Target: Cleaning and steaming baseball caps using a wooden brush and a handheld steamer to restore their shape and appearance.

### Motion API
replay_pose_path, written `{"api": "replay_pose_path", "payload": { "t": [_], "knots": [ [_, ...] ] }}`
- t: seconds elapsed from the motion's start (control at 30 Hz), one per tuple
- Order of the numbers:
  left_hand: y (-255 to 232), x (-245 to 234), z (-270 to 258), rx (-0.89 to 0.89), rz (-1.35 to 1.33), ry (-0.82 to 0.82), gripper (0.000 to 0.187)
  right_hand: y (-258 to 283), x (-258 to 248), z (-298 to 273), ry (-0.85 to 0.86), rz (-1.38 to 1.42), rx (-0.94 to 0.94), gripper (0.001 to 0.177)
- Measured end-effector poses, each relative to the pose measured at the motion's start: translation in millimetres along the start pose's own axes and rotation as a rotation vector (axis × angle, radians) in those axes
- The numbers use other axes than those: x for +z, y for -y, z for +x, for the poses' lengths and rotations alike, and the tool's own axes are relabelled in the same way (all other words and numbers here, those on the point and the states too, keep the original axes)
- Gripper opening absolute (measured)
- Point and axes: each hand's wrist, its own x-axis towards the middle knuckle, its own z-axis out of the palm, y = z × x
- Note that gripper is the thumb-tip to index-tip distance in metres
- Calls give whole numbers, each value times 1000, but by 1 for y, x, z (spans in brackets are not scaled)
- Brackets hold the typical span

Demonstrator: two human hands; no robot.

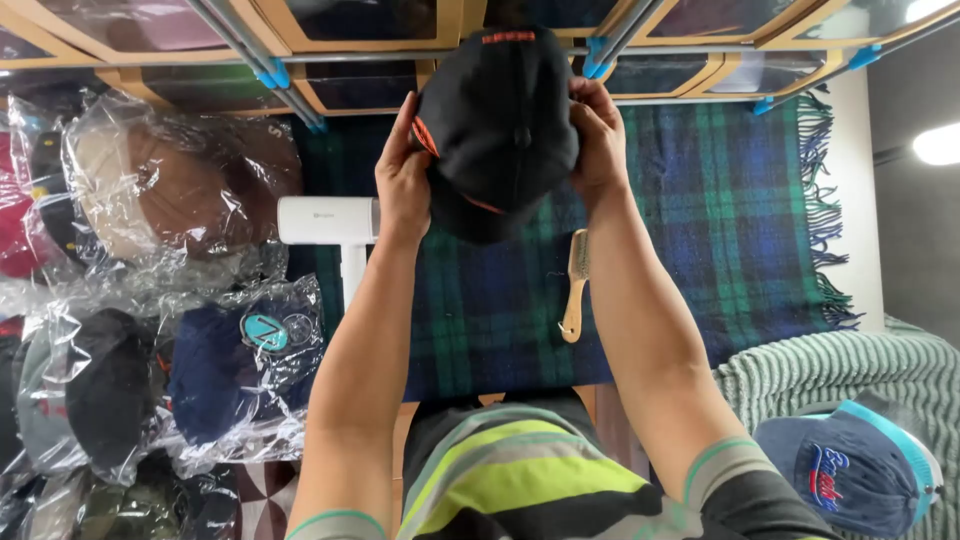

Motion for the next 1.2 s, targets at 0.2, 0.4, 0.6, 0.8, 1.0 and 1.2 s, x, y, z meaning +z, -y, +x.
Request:
{"api": "replay_pose_path", "payload": {
  "t": [0.2,0.4,0.6,0.8,1.0,1.2],
  "knots": [
    [15,-5,29,-90,386,-238,65,-56,-18,31,-187,-211,127,20],
    [36,-9,20,-385,-263,-174,61,-36,7,16,-385,-376,320,47],
    [8,-1,-10,-320,-39,-186,73,-24,24,-12,-423,-314,366,43],
    [-5,-1,-112,-92,155,-43,54,-12,12,-121,-176,-676,169,37],
    [3,-17,-177,-79,354,-131,51,-67,-45,-170,-82,-825,106,40],
    [13,-38,-186,-42,607,-193,49,-79,-46,-170,-399,-75,339,46]
  ]
}}
